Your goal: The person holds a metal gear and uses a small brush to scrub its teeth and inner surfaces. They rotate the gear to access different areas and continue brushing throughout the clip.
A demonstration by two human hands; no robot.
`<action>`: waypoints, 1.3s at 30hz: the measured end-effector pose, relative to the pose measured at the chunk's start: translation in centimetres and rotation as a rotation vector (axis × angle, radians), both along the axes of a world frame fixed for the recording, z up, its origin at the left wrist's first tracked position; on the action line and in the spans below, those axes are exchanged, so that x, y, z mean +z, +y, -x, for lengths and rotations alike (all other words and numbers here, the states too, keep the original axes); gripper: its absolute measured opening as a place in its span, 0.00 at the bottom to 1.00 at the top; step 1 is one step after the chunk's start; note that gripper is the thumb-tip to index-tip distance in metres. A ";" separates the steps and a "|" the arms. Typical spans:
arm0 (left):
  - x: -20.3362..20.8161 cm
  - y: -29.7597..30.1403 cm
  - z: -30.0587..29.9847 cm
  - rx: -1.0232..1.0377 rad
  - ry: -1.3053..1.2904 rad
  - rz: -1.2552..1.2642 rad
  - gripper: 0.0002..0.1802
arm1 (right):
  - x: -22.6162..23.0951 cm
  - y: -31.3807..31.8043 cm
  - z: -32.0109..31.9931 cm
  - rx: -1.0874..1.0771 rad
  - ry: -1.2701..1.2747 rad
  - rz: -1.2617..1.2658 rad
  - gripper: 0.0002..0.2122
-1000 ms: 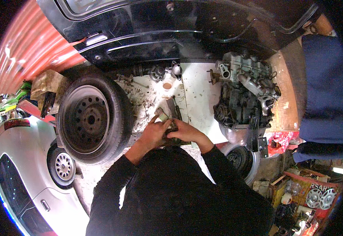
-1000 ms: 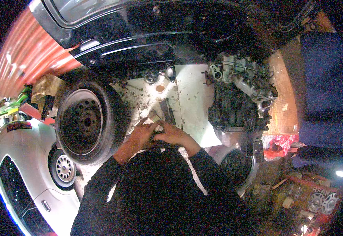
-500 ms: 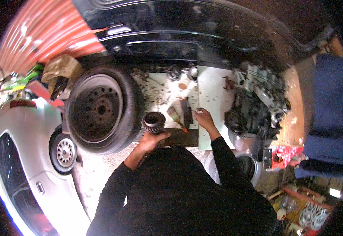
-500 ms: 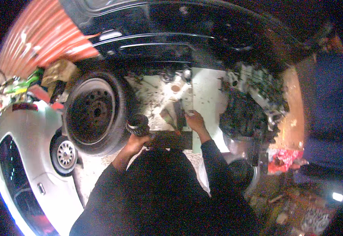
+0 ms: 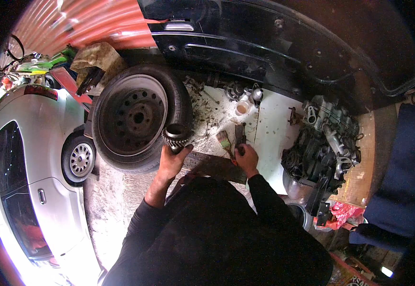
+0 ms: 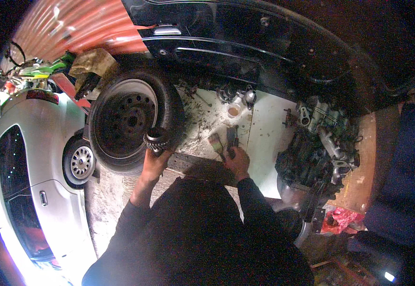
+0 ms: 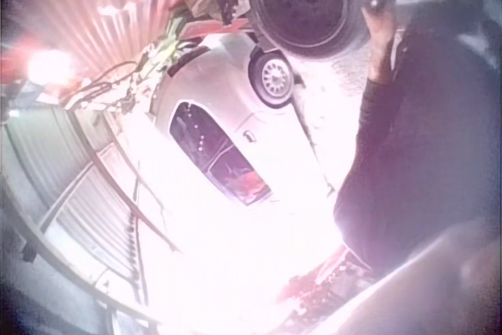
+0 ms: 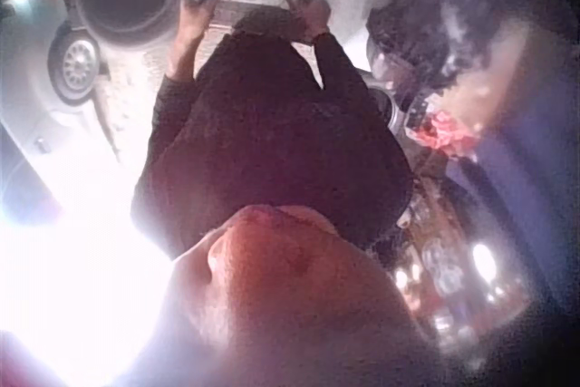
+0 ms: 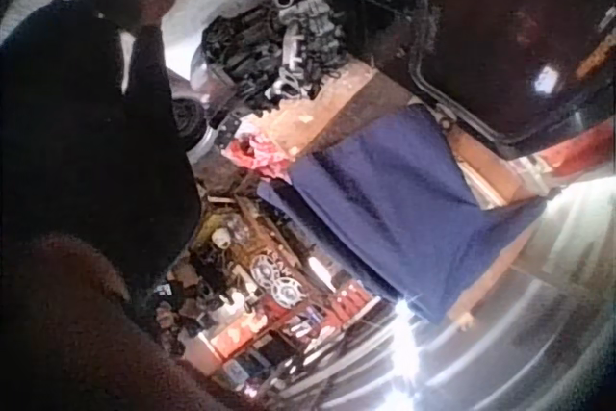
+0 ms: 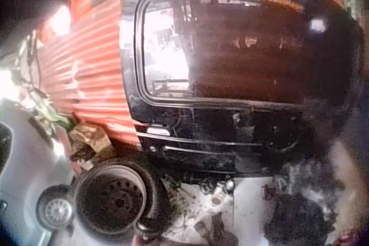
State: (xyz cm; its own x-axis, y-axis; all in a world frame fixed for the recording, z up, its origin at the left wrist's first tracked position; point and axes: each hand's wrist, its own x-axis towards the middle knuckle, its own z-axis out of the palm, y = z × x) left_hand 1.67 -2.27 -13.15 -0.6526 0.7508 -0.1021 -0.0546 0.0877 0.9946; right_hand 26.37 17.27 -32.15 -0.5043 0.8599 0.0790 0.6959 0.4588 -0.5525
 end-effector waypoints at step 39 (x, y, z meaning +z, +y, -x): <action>7.6 -1.6 0.9 -0.226 0.232 -0.093 0.14 | 32.9 -7.3 6.9 0.633 0.624 0.131 0.23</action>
State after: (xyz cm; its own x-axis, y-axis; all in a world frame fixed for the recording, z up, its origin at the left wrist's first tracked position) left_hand 0.75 -3.85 -5.57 -0.4660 0.8785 0.1057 0.1845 -0.0203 0.9826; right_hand 19.49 9.99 0.78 -0.7851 0.4568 0.4183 -0.1102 0.5616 -0.8200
